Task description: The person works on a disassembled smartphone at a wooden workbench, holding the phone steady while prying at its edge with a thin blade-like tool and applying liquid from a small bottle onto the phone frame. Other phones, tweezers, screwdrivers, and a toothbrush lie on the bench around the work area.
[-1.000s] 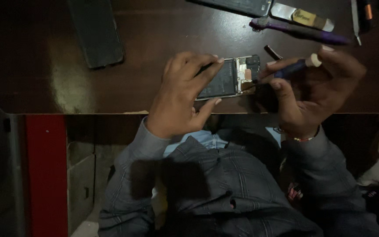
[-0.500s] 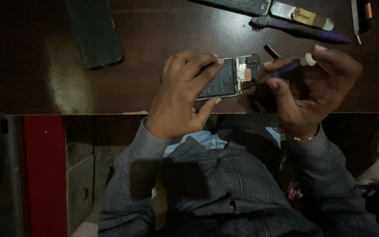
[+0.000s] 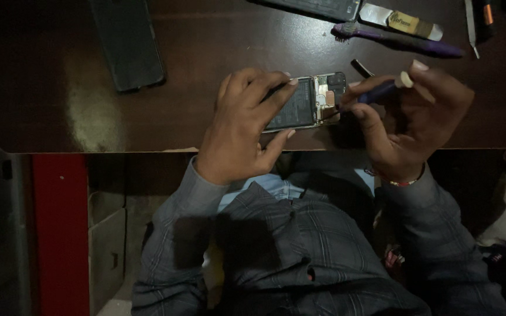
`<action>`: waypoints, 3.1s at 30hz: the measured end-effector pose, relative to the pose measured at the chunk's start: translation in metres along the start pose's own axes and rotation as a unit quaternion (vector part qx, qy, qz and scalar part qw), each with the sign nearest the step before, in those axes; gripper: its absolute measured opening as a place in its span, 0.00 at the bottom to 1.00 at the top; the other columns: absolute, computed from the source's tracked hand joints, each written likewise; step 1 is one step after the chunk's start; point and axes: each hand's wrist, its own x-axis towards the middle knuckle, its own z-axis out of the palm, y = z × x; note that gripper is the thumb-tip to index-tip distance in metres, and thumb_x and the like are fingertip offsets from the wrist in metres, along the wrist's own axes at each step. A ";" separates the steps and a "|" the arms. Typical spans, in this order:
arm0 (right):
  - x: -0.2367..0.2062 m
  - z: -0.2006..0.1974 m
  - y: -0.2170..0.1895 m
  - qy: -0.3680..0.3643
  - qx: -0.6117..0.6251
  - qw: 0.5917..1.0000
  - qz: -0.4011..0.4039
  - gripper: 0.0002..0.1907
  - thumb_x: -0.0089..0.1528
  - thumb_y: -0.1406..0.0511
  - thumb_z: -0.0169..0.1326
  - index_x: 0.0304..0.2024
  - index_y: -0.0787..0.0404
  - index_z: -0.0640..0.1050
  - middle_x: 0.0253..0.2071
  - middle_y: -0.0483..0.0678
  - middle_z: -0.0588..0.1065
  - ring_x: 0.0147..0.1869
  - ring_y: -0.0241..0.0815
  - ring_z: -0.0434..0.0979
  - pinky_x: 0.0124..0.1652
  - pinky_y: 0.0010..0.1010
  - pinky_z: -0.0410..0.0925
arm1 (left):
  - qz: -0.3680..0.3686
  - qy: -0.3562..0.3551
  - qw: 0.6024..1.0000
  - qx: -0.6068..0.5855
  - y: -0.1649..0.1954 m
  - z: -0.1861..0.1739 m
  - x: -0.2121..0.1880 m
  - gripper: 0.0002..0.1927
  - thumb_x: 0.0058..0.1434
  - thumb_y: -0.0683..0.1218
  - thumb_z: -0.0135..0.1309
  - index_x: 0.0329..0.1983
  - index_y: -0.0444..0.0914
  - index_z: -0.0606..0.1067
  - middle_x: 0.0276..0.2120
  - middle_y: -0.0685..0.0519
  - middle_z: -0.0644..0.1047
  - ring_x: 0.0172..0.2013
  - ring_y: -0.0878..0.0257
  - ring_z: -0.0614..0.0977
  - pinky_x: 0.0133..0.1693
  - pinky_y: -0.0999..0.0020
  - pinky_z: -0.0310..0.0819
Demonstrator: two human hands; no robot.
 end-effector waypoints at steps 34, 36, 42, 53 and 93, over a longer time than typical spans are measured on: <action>0.013 -0.002 0.007 -0.074 -0.084 0.984 -0.137 0.30 0.66 0.68 0.59 0.66 0.54 0.62 0.43 0.60 0.78 0.45 0.50 0.84 0.38 0.34 0.79 | -0.004 -0.006 1.000 0.001 -0.001 0.001 -0.001 0.31 0.59 0.46 0.66 0.65 0.34 0.73 0.63 0.46 0.71 0.64 0.46 0.69 0.66 0.46 0.61; 0.011 -0.003 0.005 -0.069 -0.075 0.987 -0.121 0.30 0.67 0.68 0.58 0.68 0.51 0.62 0.44 0.57 0.78 0.46 0.48 0.84 0.36 0.31 0.78 | -0.005 -0.005 1.000 -0.004 -0.001 0.000 -0.001 0.32 0.58 0.46 0.66 0.65 0.34 0.73 0.63 0.46 0.71 0.65 0.46 0.69 0.67 0.46 0.61; 0.019 -0.002 0.008 -0.099 -0.068 0.973 -0.195 0.27 0.67 0.67 0.60 0.63 0.63 0.60 0.39 0.60 0.77 0.39 0.51 0.82 0.34 0.34 0.76 | -0.014 -0.010 1.000 0.000 0.000 0.001 0.000 0.32 0.58 0.47 0.66 0.65 0.34 0.73 0.62 0.46 0.71 0.64 0.47 0.69 0.67 0.46 0.61; 0.011 -0.003 0.000 -0.112 -0.053 0.987 -0.101 0.26 0.70 0.74 0.53 0.67 0.52 0.62 0.46 0.60 0.79 0.41 0.44 0.84 0.36 0.30 0.78 | -0.006 -0.010 1.000 0.005 -0.002 0.003 -0.001 0.32 0.59 0.46 0.66 0.66 0.34 0.73 0.63 0.46 0.71 0.64 0.47 0.69 0.68 0.46 0.61; 0.024 -0.010 0.001 -0.156 -0.017 0.978 -0.136 0.21 0.69 0.72 0.63 0.62 0.60 0.71 0.43 0.56 0.77 0.43 0.46 0.82 0.39 0.28 0.76 | 0.002 -0.011 1.000 0.021 -0.005 0.010 -0.006 0.33 0.58 0.45 0.68 0.67 0.35 0.73 0.63 0.48 0.70 0.64 0.48 0.69 0.66 0.48 0.61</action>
